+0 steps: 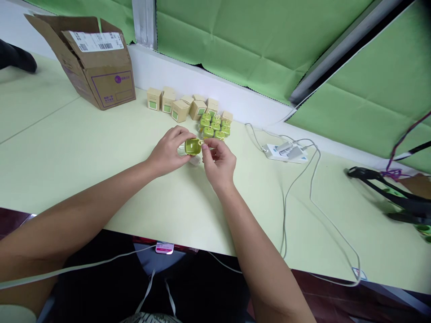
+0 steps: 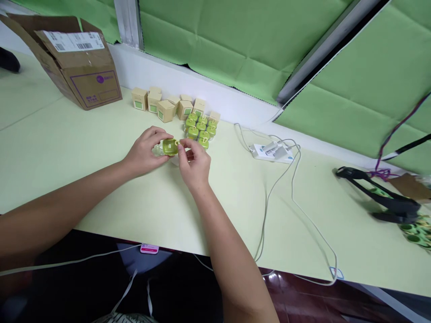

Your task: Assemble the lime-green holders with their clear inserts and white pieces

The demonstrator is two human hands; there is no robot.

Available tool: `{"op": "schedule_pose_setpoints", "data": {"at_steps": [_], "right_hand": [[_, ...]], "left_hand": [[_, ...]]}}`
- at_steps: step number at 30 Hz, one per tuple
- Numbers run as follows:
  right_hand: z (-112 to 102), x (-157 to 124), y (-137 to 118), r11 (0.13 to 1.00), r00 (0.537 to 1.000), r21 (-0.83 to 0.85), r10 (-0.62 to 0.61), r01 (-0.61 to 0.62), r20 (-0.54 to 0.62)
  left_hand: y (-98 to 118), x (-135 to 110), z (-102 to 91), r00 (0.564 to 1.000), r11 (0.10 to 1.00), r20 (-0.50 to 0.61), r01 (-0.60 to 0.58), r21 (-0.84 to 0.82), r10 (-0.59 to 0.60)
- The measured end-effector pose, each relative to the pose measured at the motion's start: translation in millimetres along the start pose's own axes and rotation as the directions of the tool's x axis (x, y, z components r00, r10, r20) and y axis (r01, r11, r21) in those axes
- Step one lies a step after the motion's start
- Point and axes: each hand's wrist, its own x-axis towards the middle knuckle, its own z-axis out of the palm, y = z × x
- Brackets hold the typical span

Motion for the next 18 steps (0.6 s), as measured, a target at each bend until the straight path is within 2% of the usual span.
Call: {"op": "schedule_pose_setpoints", "data": {"at_steps": [6, 14, 18], "right_hand": [[-0.4, 0.2, 0.3, 0.998, 1.000, -0.067, 0.010, -0.008, 0.027], [-5.9, 4.3, -1.1, 0.970, 0.990, -0.201, -0.127, 0.137, 0.062], [-7.1, 6.0, 2.3, 0.972, 0.992, -0.207, -0.100, 0.115, 0.080]], "left_hand": [[-0.1, 0.0, 0.3, 1.000, 1.000, 0.004, 0.009, 0.001, -0.009], [-3.2, -0.7, 2.6, 0.999, 1.000, 0.026, 0.020, 0.010, -0.020], [-3.6, -1.1, 2.7, 0.999, 1.000, 0.039, 0.021, 0.008, -0.021]]}}
